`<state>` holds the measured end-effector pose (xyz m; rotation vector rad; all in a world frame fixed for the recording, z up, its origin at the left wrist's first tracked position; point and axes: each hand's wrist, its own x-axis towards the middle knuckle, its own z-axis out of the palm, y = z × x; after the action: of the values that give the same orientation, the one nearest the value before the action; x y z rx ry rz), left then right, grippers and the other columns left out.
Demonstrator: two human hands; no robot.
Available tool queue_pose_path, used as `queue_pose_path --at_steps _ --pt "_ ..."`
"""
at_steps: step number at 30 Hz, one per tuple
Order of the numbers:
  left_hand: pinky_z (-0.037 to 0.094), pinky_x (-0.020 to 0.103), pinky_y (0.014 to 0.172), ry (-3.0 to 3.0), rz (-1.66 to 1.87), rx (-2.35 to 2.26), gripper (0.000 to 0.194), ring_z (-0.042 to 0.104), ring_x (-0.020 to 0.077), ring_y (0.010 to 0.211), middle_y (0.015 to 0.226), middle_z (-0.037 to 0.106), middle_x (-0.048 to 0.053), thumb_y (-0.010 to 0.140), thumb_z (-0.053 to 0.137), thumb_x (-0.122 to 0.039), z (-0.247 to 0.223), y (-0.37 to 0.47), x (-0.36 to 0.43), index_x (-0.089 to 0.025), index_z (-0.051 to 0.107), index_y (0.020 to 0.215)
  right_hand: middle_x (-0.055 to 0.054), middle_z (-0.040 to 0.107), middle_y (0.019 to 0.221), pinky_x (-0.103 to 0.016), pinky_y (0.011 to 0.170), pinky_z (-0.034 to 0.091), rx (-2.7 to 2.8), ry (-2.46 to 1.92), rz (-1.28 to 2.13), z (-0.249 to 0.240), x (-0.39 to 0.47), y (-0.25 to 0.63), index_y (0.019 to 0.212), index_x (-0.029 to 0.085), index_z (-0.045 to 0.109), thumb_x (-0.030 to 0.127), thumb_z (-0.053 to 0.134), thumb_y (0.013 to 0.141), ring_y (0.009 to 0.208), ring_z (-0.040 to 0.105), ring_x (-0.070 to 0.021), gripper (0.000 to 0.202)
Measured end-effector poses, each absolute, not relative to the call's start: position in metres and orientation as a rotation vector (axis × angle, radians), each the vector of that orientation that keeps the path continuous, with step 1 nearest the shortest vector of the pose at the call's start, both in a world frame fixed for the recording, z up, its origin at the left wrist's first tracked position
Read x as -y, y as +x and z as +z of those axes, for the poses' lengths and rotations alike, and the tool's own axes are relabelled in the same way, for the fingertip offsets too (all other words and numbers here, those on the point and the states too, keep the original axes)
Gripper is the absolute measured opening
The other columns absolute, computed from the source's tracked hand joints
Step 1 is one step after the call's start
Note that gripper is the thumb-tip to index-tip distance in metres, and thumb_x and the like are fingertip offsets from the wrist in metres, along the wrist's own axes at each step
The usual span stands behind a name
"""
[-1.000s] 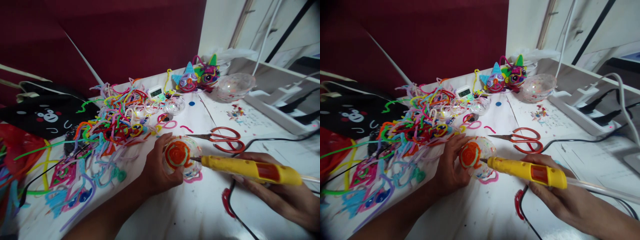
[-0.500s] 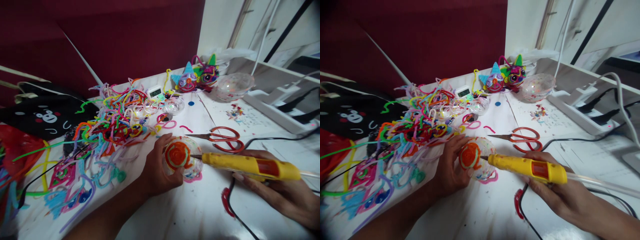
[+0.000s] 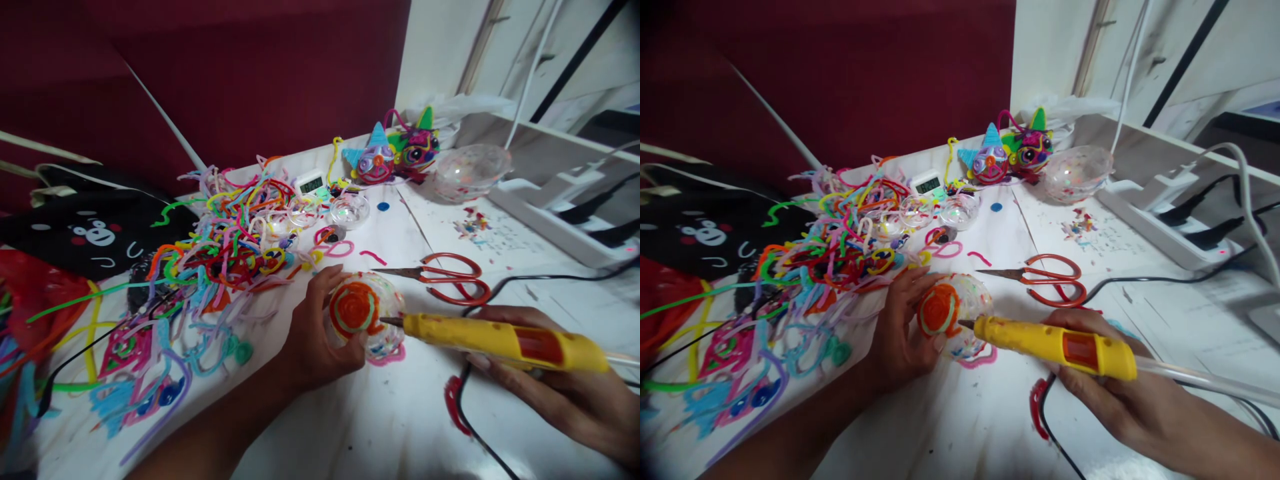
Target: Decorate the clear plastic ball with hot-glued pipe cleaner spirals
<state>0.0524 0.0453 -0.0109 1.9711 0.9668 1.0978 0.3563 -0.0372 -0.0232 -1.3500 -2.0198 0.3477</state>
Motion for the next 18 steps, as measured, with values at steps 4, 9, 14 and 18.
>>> queue_pose_path --at_steps 4,9,14,18 --pt "0.05 0.042 0.107 1.995 1.092 -0.965 0.087 0.055 0.029 0.128 0.138 0.054 0.011 0.066 0.069 -0.019 -0.0141 0.0505 -0.0435 -0.023 0.031 0.144 -0.002 0.06 0.111 -0.026 0.071 0.063 2.086 -1.318 0.245 -0.0201 0.033 0.3548 0.112 0.035 0.058 0.03 0.061 0.084 0.087 0.07 -0.021 0.028" --pt "0.049 0.041 0.107 2.032 1.107 -0.941 0.087 0.054 0.0287 0.129 0.138 0.053 0.012 0.067 0.068 -0.019 -0.0142 0.0499 -0.0426 -0.021 0.032 0.145 -0.002 0.056 0.111 -0.023 0.071 0.062 2.092 -1.31 0.236 -0.0199 0.0315 0.3538 0.115 0.034 0.054 0.028 0.059 0.086 0.086 0.069 -0.0198 0.03" --pt "0.049 0.039 0.108 2.02 1.104 -0.95 0.087 0.054 0.0283 0.129 0.137 0.054 0.011 0.067 0.068 -0.019 -0.0125 0.0513 -0.0427 -0.021 0.031 0.145 -0.004 0.054 0.113 -0.021 0.07 0.062 2.132 -1.324 0.218 -0.0179 0.0325 0.353 0.115 0.034 0.053 0.028 0.057 0.087 0.087 0.069 -0.0187 0.028" --pt "0.049 0.04 0.107 1.995 1.102 -0.962 0.087 0.054 0.0283 0.128 0.137 0.053 0.011 0.067 0.069 -0.019 -0.0136 0.0513 -0.0427 -0.023 0.031 0.145 -0.004 0.058 0.114 -0.025 0.072 0.063 2.164 -1.391 0.247 -0.0197 0.0368 0.3558 0.117 0.037 0.054 0.031 0.056 0.088 0.09 0.07 -0.0206 0.029"
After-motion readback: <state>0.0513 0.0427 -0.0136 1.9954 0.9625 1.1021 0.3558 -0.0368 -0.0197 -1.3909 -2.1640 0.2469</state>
